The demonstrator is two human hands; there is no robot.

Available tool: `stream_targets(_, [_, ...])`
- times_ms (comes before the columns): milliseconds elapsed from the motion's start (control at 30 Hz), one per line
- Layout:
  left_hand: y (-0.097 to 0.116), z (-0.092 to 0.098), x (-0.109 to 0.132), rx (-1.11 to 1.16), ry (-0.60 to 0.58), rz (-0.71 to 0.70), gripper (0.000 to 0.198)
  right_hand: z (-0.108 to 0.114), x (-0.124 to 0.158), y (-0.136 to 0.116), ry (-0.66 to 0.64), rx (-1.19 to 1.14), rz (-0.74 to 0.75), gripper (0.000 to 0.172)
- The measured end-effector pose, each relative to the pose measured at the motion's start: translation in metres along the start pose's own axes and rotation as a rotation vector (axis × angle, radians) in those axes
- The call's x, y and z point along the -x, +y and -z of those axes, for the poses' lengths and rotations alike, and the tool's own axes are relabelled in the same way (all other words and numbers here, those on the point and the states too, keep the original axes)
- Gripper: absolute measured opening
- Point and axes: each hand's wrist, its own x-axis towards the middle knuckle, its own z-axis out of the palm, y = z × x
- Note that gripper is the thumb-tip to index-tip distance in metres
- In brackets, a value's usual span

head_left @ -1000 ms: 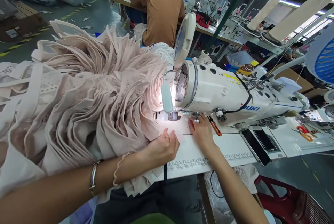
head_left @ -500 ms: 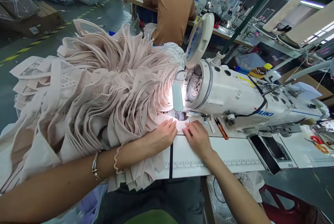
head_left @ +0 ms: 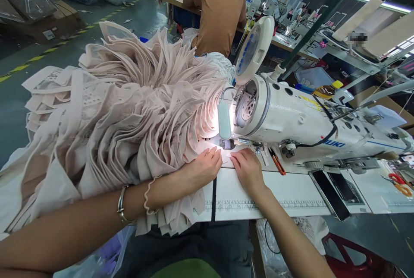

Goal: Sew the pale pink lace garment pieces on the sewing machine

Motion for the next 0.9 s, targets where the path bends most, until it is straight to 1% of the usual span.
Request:
stream_targets(100, [-0.001,0.003,-0.001,-0.008,-0.021,-0.011,0.040,0.002,0.000,-0.003,-0.058,0.139,0.057,0.024])
stream_targets(167, [-0.001,0.004,-0.002,0.022,-0.042,-0.004,0.042,0.007,-0.005,-0.006,-0.143,0.199,0.038,0.022])
stream_targets(233, [0.000,0.005,-0.003,0.067,-0.069,0.012,0.041,0.013,-0.015,-0.010,-0.282,0.252,-0.037,0.020])
stream_targets(333, [0.000,0.004,-0.005,0.126,-0.087,0.033,0.040,0.021,-0.034,-0.018,-0.509,0.293,-0.216,0.022])
stream_targets(400, [-0.001,0.001,-0.005,0.195,-0.075,0.055,0.040,0.022,-0.044,-0.023,-0.607,0.269,-0.299,0.023])
stream_targets(433, [-0.003,-0.001,-0.005,0.252,-0.059,0.085,0.041,0.022,-0.047,-0.025,-0.631,0.243,-0.319,0.021])
stream_targets(500, [-0.008,-0.006,-0.005,0.407,0.005,0.197,0.042,0.017,-0.049,-0.029,-0.628,0.177,-0.336,0.019])
stream_targets(567, [-0.012,-0.010,-0.004,0.580,0.101,0.319,0.042,0.011,-0.045,-0.030,-0.577,0.122,-0.361,0.020])
stream_targets(600, [-0.013,-0.011,-0.003,0.656,0.143,0.343,0.043,0.008,-0.042,-0.031,-0.543,0.105,-0.383,0.019])
stream_targets(633, [-0.013,-0.011,-0.002,0.714,0.174,0.329,0.044,0.005,-0.039,-0.031,-0.510,0.089,-0.404,0.018])
stream_targets(667, [-0.012,-0.011,-0.002,0.742,0.189,0.286,0.045,0.003,-0.036,-0.030,-0.485,0.072,-0.419,0.016])
stream_targets(700, [-0.009,-0.010,-0.001,0.734,0.187,0.229,0.047,0.002,-0.034,-0.030,-0.466,0.051,-0.430,0.015])
stream_targets(767, [-0.004,-0.006,0.001,0.622,0.145,0.131,0.048,0.000,-0.031,-0.028,-0.440,0.000,-0.433,0.013])
stream_targets(900, [0.004,0.000,0.002,0.341,0.029,0.067,0.043,-0.001,-0.028,-0.026,-0.375,-0.030,-0.399,0.018])
